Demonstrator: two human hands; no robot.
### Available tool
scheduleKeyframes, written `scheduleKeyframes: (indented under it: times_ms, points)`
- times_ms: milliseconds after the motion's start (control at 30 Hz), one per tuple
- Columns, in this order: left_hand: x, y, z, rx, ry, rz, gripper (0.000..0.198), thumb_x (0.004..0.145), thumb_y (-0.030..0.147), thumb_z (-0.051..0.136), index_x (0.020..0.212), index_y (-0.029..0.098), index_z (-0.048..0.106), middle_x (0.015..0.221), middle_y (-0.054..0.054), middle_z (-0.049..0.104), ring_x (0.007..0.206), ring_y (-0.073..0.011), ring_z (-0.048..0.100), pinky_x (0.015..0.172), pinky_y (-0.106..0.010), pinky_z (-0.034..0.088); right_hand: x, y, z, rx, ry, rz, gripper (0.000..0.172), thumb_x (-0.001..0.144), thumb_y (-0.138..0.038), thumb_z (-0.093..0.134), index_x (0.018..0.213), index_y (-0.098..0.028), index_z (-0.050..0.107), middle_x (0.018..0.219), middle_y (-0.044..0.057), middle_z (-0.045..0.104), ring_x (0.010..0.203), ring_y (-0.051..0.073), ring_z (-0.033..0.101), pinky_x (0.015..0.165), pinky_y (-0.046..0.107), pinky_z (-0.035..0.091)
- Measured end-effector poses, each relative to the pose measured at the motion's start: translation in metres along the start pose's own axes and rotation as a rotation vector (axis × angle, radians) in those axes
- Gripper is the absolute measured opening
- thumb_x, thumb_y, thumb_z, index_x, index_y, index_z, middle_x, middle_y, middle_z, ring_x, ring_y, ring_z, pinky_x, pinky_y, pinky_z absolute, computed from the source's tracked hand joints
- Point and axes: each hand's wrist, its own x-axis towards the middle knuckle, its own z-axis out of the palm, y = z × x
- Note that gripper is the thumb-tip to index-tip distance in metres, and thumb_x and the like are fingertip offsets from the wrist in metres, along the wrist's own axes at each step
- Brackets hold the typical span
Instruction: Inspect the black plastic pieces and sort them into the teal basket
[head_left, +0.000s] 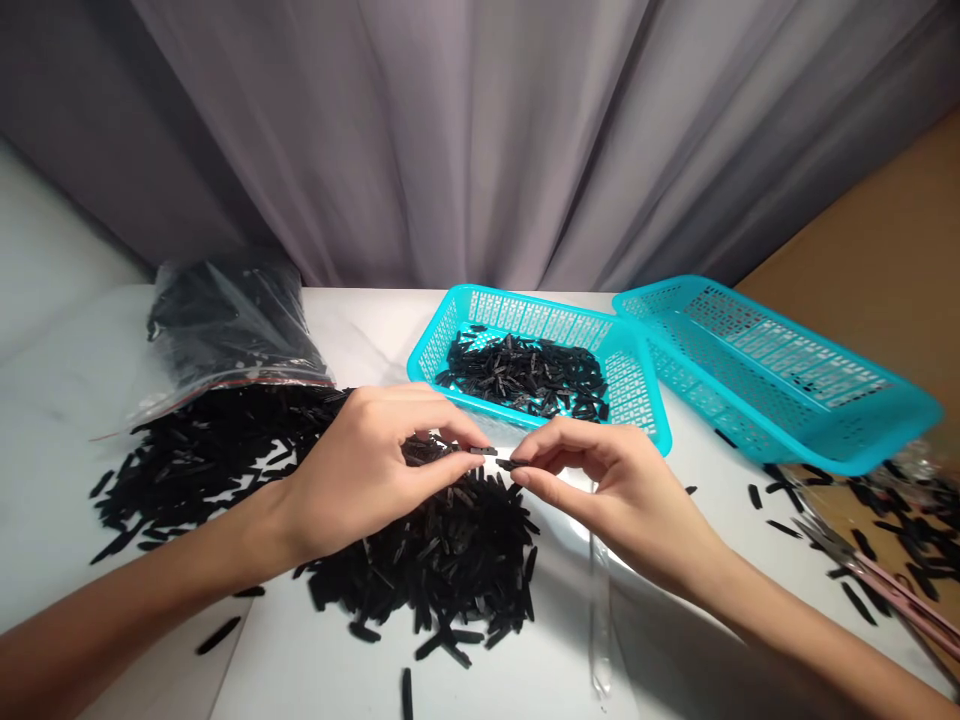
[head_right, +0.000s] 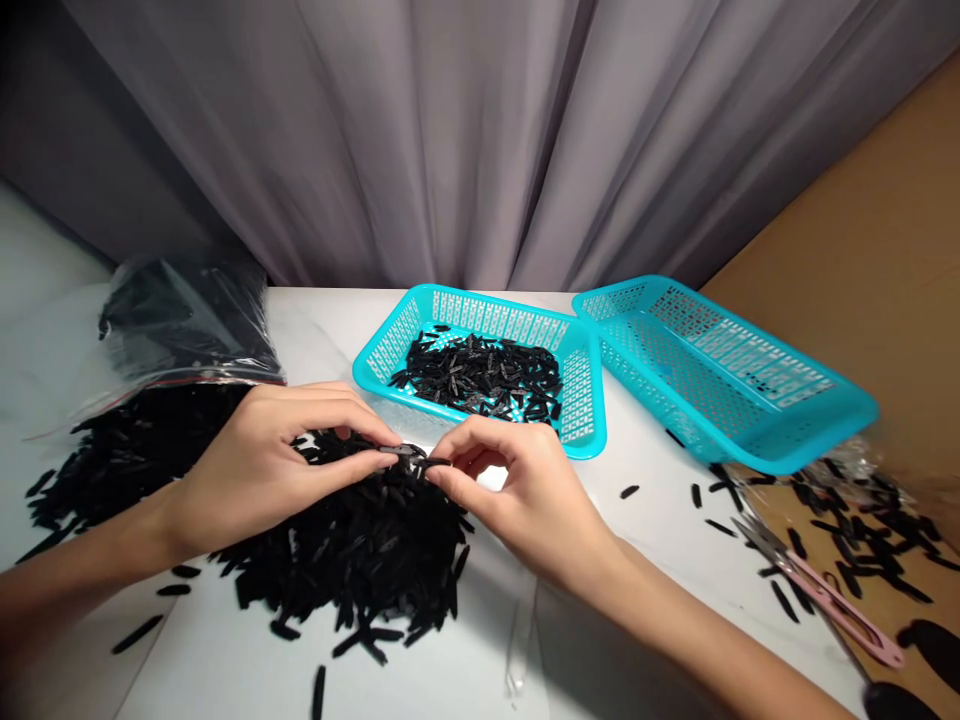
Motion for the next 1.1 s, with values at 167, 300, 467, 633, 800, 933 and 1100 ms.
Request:
scheduleKeyframes:
  times_ms: [167, 300, 467, 633, 800, 933, 1100]
  points:
    - [0.001, 0.002, 0.001, -0.037, 0.019, -0.008, 0.009, 0.08, 0.011, 0.078, 0.083, 0.02, 0.076, 0.079, 0.005, 0.076, 0.073, -0.0073, 0.069, 0.072, -0.018, 0.051, 0.0, 0.0, 0.002, -0.021, -0.077, -0.021, 0.003, 0.086, -0.019, 0.071, 0.083, -0.018, 0.071, 0.075, -0.001, 0.073, 0.066, 0.011, 0.065, 0.065, 0.02, 0.051]
    - [0.001, 0.002, 0.002, -0.075, 0.024, 0.003, 0.006, 0.079, 0.017, 0.081, 0.081, 0.019, 0.076, 0.077, 0.005, 0.076, 0.072, -0.0075, 0.068, 0.071, -0.018, 0.051, -0.003, -0.002, 0.004, -0.004, -0.055, -0.07, 0.004, 0.088, -0.022, 0.07, 0.085, -0.019, 0.071, 0.076, -0.001, 0.073, 0.066, 0.01, 0.066, 0.064, 0.02, 0.051]
    - [-0.001, 0.001, 0.001, -0.084, 0.039, 0.021, 0.008, 0.078, 0.02, 0.083, 0.079, 0.017, 0.076, 0.075, 0.003, 0.075, 0.071, -0.009, 0.067, 0.07, -0.021, 0.052, -0.007, -0.004, 0.002, -0.098, 0.022, -0.149, 0.001, 0.089, -0.02, 0.07, 0.089, -0.02, 0.071, 0.074, -0.003, 0.073, 0.063, 0.009, 0.066, 0.061, 0.019, 0.049]
    - [-0.001, 0.0, 0.0, -0.072, 0.045, 0.064, 0.009, 0.077, 0.022, 0.084, 0.08, 0.018, 0.076, 0.076, 0.003, 0.076, 0.071, -0.0103, 0.067, 0.071, -0.023, 0.052, -0.01, -0.005, 0.001, -0.169, 0.051, -0.204, 0.004, 0.089, -0.019, 0.07, 0.091, -0.021, 0.071, 0.074, -0.003, 0.074, 0.063, 0.009, 0.066, 0.058, 0.018, 0.049]
    - [0.0, -0.003, 0.001, -0.018, 0.073, 0.182, 0.008, 0.079, 0.021, 0.082, 0.078, 0.017, 0.075, 0.073, 0.002, 0.075, 0.068, -0.0109, 0.066, 0.069, -0.024, 0.052, -0.011, -0.007, 0.0, -0.2, 0.072, -0.252, 0.004, 0.089, -0.018, 0.07, 0.09, -0.021, 0.071, 0.076, -0.003, 0.074, 0.064, 0.009, 0.066, 0.06, 0.02, 0.05]
    - [0.0, -0.005, 0.001, -0.019, 0.083, 0.242, 0.009, 0.08, 0.021, 0.082, 0.078, 0.018, 0.074, 0.073, 0.002, 0.075, 0.067, -0.0113, 0.067, 0.068, -0.025, 0.053, -0.01, -0.009, -0.001, -0.219, 0.072, -0.266, 0.004, 0.089, -0.017, 0.07, 0.09, -0.021, 0.07, 0.076, -0.002, 0.074, 0.063, 0.01, 0.066, 0.06, 0.021, 0.051]
    - [-0.002, -0.004, 0.001, -0.03, 0.071, 0.265, 0.008, 0.081, 0.024, 0.081, 0.081, 0.022, 0.073, 0.072, 0.001, 0.075, 0.067, -0.0132, 0.068, 0.068, -0.026, 0.054, -0.011, -0.011, -0.003, -0.228, 0.096, -0.301, 0.005, 0.088, -0.015, 0.071, 0.089, -0.02, 0.07, 0.076, -0.002, 0.074, 0.063, 0.01, 0.066, 0.061, 0.021, 0.051]
